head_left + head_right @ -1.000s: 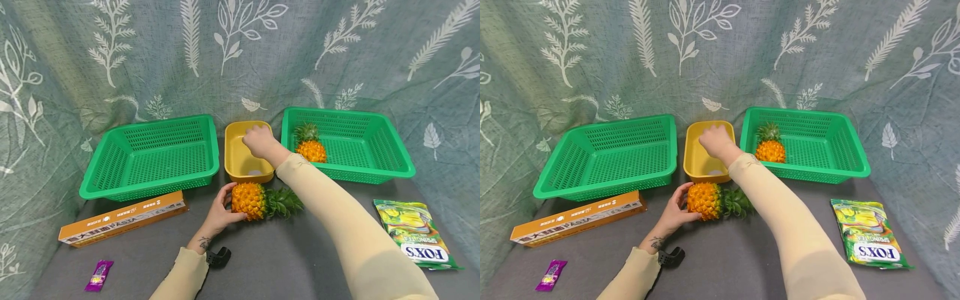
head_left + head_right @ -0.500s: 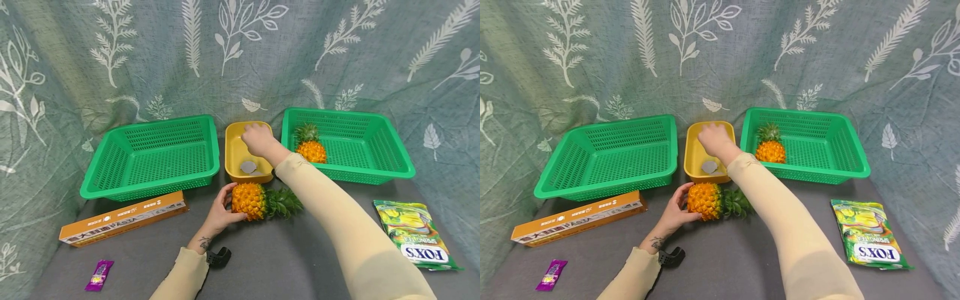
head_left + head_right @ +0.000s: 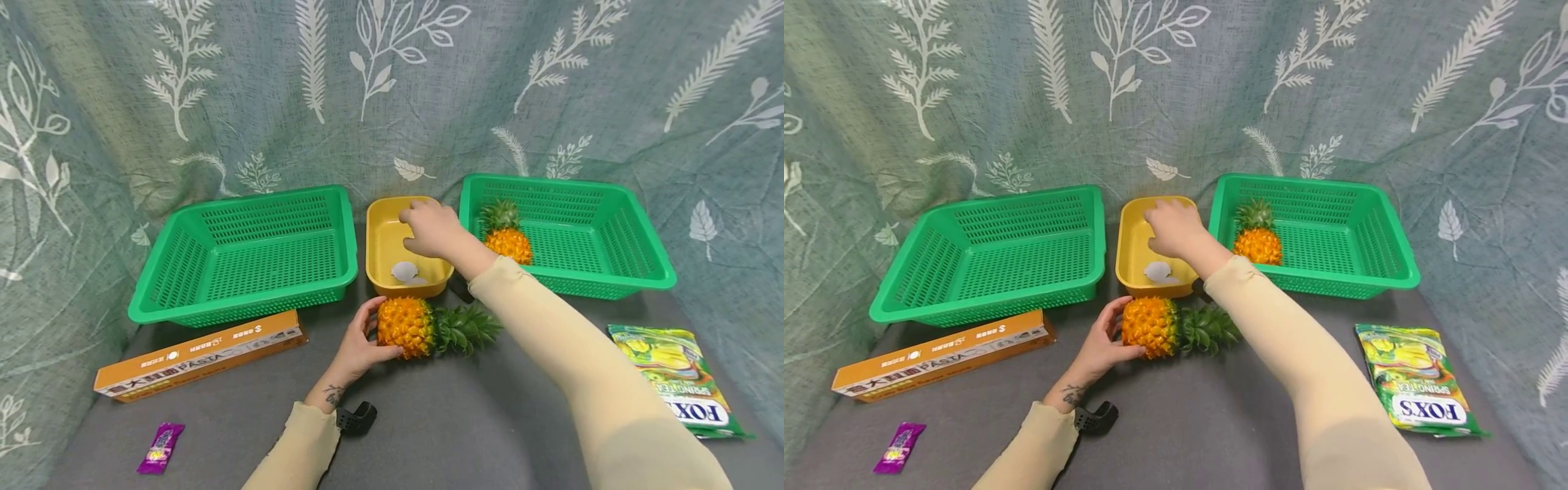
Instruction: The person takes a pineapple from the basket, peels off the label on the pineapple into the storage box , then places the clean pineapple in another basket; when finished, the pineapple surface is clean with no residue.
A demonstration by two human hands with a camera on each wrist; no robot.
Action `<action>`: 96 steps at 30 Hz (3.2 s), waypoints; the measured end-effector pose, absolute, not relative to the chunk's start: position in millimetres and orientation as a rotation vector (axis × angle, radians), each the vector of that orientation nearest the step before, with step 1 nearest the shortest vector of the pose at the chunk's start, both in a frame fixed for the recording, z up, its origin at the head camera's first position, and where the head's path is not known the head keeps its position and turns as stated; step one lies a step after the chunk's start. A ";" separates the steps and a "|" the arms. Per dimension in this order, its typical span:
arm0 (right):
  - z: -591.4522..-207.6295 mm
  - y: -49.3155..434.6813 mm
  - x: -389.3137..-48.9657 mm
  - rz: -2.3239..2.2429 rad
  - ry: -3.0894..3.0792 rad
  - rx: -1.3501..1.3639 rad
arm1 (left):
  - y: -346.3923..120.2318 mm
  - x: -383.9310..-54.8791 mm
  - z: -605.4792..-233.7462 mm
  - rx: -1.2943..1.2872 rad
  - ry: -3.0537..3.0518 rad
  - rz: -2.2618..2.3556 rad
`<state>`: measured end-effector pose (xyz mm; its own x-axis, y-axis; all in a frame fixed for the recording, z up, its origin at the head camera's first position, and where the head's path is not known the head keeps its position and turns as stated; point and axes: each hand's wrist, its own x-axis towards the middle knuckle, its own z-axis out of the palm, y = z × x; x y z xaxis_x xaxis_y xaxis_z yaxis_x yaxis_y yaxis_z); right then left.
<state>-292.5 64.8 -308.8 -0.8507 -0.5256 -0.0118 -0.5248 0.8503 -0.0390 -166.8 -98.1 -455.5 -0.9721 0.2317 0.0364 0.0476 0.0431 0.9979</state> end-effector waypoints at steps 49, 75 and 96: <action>-399.9 83.2 -175.5 -0.565 2.938 -0.776 | -115.9 -138.6 -435.2 0.125 2.193 2.174; -395.1 80.2 -175.5 -0.513 2.935 -0.761 | -105.8 -169.9 -428.9 -0.530 2.060 2.789; -381.9 37.1 -177.7 -0.165 3.000 -0.446 | -103.2 -185.7 -426.0 -0.681 2.089 2.928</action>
